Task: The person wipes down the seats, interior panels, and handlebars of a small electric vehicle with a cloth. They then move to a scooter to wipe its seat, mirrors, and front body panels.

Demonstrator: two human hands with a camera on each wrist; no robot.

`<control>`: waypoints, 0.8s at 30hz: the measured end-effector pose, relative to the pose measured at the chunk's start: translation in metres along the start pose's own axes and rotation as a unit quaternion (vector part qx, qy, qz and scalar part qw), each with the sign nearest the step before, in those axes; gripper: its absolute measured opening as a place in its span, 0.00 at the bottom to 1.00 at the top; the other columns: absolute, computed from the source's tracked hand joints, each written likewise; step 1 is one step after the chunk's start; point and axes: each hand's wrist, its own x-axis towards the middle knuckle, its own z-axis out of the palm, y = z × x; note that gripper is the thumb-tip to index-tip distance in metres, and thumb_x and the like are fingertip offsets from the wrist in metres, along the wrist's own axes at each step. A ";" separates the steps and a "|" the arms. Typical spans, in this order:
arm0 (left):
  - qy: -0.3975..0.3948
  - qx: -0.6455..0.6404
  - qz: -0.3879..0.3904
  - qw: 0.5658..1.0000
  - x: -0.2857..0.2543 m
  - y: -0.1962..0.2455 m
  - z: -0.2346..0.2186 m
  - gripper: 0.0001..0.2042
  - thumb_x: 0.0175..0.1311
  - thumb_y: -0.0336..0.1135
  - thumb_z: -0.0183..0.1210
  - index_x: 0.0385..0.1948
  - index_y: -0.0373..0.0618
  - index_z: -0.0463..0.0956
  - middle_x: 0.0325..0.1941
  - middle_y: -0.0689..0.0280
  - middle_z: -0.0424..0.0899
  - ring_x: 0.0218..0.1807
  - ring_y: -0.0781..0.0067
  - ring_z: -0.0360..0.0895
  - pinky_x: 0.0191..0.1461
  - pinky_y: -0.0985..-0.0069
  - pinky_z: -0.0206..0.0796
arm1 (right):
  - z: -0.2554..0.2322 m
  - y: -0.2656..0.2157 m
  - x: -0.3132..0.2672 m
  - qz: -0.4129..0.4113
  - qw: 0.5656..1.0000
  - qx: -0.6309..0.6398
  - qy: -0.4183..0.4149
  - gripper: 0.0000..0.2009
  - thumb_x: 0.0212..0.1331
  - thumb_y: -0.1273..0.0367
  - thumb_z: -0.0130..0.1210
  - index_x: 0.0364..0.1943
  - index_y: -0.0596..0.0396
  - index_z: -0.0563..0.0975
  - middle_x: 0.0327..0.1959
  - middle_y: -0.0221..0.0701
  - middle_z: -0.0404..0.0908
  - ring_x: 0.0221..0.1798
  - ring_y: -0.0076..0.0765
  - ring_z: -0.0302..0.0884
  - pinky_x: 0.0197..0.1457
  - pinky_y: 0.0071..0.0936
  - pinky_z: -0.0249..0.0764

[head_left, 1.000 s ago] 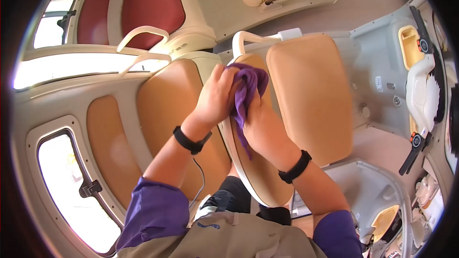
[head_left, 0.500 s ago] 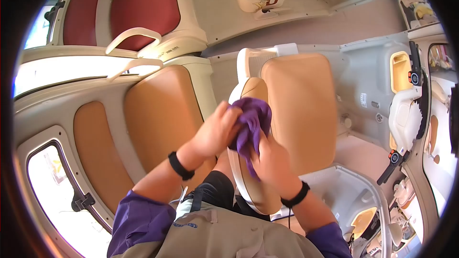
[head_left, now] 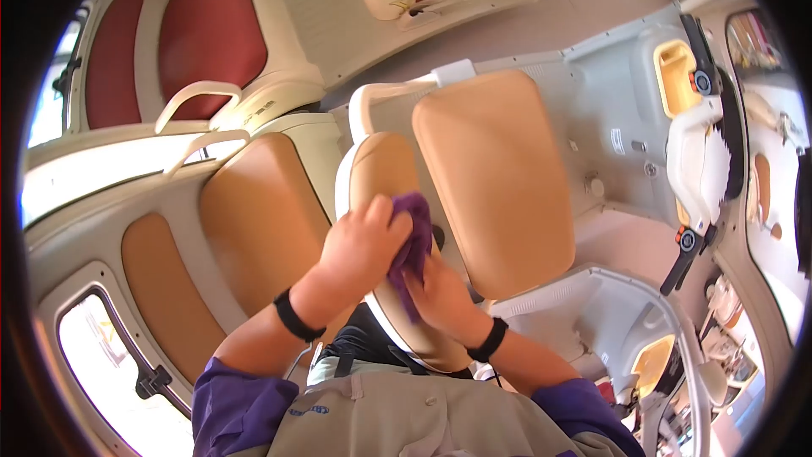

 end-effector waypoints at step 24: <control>-0.492 0.080 0.331 0.801 0.107 0.100 0.052 0.08 0.58 0.30 0.52 0.34 0.44 0.80 0.33 0.55 0.84 0.39 0.51 0.81 0.38 0.59 0.72 | -0.028 0.066 -0.075 0.061 0.988 -0.110 -0.087 0.11 0.58 0.64 0.56 0.35 0.59 0.79 0.28 0.46 0.80 0.39 0.53 0.79 0.42 0.46 0.74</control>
